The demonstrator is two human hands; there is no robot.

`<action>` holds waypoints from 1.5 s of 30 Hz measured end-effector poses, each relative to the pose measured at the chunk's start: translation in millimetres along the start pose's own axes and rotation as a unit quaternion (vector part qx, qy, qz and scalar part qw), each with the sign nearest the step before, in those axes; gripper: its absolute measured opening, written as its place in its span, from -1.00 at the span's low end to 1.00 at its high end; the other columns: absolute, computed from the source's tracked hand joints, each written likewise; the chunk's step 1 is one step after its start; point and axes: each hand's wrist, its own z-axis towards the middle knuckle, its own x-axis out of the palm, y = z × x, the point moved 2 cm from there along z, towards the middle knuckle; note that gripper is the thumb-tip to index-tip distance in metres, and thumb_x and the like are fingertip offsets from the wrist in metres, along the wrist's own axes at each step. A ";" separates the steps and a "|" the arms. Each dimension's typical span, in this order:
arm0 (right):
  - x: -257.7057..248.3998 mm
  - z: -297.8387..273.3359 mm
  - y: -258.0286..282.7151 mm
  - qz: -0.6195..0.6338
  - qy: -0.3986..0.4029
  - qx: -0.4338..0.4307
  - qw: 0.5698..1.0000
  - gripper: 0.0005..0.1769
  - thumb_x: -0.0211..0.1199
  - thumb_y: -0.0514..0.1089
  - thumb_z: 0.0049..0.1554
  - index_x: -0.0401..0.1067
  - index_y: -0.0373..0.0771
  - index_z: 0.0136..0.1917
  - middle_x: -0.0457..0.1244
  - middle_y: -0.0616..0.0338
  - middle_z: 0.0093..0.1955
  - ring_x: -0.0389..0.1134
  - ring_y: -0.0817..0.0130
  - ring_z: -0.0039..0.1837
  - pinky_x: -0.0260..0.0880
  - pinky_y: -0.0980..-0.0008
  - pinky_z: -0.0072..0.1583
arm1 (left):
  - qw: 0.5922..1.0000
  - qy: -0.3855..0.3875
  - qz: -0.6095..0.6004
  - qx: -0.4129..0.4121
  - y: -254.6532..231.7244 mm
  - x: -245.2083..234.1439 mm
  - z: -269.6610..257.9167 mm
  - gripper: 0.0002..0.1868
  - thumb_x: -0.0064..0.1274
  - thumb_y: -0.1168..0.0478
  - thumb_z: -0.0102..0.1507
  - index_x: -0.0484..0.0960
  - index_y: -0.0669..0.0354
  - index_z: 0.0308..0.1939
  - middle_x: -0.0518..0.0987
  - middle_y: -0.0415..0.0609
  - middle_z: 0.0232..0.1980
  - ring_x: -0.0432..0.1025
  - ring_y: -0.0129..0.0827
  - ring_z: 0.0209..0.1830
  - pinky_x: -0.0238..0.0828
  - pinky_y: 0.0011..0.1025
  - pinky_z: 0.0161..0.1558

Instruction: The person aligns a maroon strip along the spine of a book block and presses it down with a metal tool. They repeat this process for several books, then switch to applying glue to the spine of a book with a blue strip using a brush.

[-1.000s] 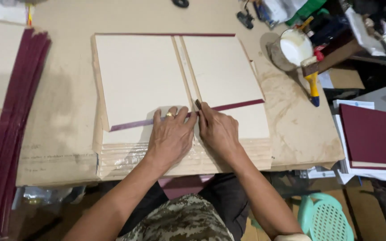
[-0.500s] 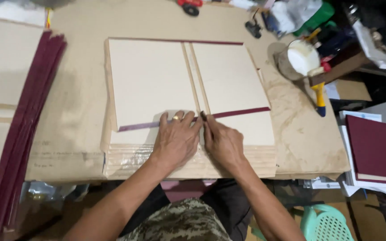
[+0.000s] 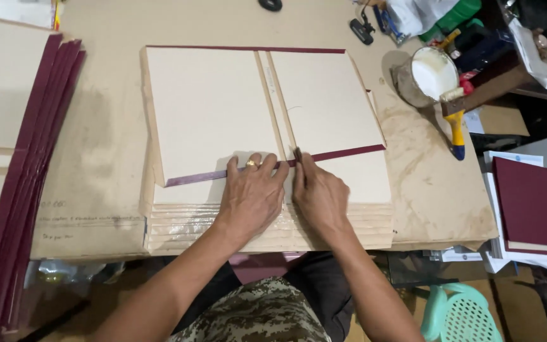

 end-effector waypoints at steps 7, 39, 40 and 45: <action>-8.5 3.0 -7.9 0.084 0.012 0.023 0.996 -0.45 -0.10 0.13 0.30 0.38 -0.05 0.44 0.40 -0.31 0.10 0.37 -0.39 0.22 0.27 -0.35 0.26 | 0.999 -0.042 0.013 0.019 8.2 -9.5 -15.2 -0.58 -0.09 0.23 0.25 0.57 0.09 0.20 0.53 0.04 0.11 0.44 -0.04 0.24 0.30 0.16 0.21; 3.6 35.6 -50.4 0.163 -0.041 0.017 0.986 -0.51 0.02 0.07 0.31 0.50 -0.10 0.39 0.38 0.02 0.17 0.36 0.18 0.24 0.27 0.22 0.27 | 0.827 -0.222 -0.371 -0.359 204.1 -80.5 7.5 -0.89 0.10 0.10 0.12 0.64 -0.02 -0.34 0.63 -0.28 -0.36 0.42 -0.54 -0.38 0.31 -0.41 -0.36; 20.7 44.2 -107.2 0.134 -0.089 -0.023 0.987 -0.50 0.03 0.11 0.35 0.52 -0.10 0.40 0.41 -0.09 0.04 0.38 0.09 0.14 0.29 0.11 0.19 | 0.817 -0.219 -0.386 -0.368 186.6 -90.9 -15.8 -0.88 0.10 0.12 0.20 0.53 0.03 -0.33 0.57 -0.23 -0.33 0.37 -0.48 -0.37 0.25 -0.38 -0.35; 46.2 106.4 -331.1 0.191 -0.220 -0.108 0.950 -0.70 0.30 -0.13 0.56 0.56 -0.34 0.44 0.38 -0.01 0.15 0.33 0.34 0.16 0.32 0.29 0.17 | 0.655 -0.411 -0.492 -0.400 175.9 -138.5 -202.3 -0.47 0.21 0.14 0.18 0.44 0.08 0.21 0.59 -0.05 0.13 0.55 -0.33 -0.01 0.55 -0.41 0.00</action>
